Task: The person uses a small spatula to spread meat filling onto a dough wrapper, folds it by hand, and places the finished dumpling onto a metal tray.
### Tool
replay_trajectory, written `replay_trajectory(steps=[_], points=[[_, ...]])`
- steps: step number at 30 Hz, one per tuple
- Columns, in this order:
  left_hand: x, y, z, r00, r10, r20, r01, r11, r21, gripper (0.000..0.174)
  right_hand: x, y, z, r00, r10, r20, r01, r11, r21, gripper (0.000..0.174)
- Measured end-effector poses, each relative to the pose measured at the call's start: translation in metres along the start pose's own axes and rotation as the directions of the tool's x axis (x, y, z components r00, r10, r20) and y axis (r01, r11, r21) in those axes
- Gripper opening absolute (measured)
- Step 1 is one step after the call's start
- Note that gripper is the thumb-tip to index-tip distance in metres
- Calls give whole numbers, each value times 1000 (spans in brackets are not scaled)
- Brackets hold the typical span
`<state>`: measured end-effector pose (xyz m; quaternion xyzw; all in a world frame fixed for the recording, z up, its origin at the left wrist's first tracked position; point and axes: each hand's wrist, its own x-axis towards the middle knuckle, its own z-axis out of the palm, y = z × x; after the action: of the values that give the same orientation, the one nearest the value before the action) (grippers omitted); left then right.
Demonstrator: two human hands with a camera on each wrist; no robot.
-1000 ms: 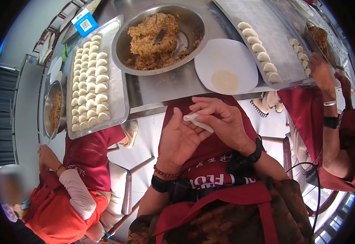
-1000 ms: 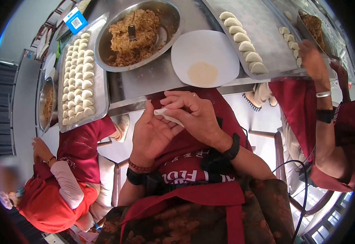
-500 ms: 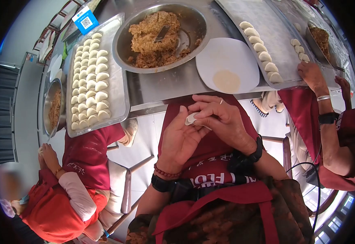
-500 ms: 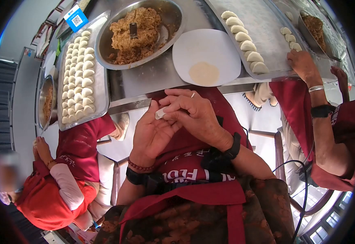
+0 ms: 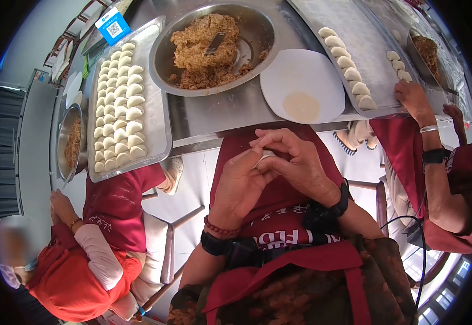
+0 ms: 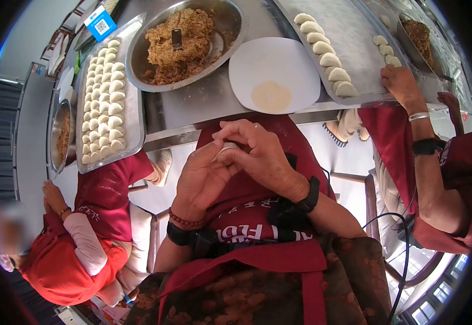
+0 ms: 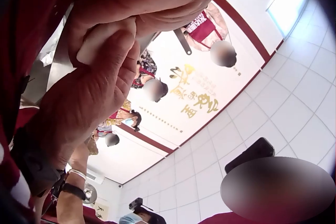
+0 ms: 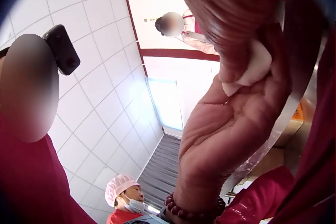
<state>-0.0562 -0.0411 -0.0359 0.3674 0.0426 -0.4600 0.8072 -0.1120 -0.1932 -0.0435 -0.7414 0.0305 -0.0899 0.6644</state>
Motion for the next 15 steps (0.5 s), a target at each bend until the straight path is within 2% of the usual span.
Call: replay_trajectory(steps=[2, 5, 8, 11, 15], points=[[1, -2, -5, 1000, -14, -10, 15, 999, 29, 43, -1, -2, 2, 998, 67, 3, -67, 994, 83, 30], [2, 0, 0, 999, -4, -34, -1, 989, -148, 50, 1, -15, 2, 999, 37, 21, -38, 999, 38, 27], [4, 0, -4, 1000, -23, 13, 25, 985, -169, 55, 2, -5, 2, 992, -95, 89, 109, 980, -169, 23], [5, -2, -4, 1000, -22, 20, 25, 985, -171, 55, 1, 2, 1, 986, -155, 67, 165, 972, -170, 18], [5, -2, -3, 998, -37, 59, 49, 977, -207, 52, 0, 12, 2, 994, -108, -32, 108, 994, 5, 12]])
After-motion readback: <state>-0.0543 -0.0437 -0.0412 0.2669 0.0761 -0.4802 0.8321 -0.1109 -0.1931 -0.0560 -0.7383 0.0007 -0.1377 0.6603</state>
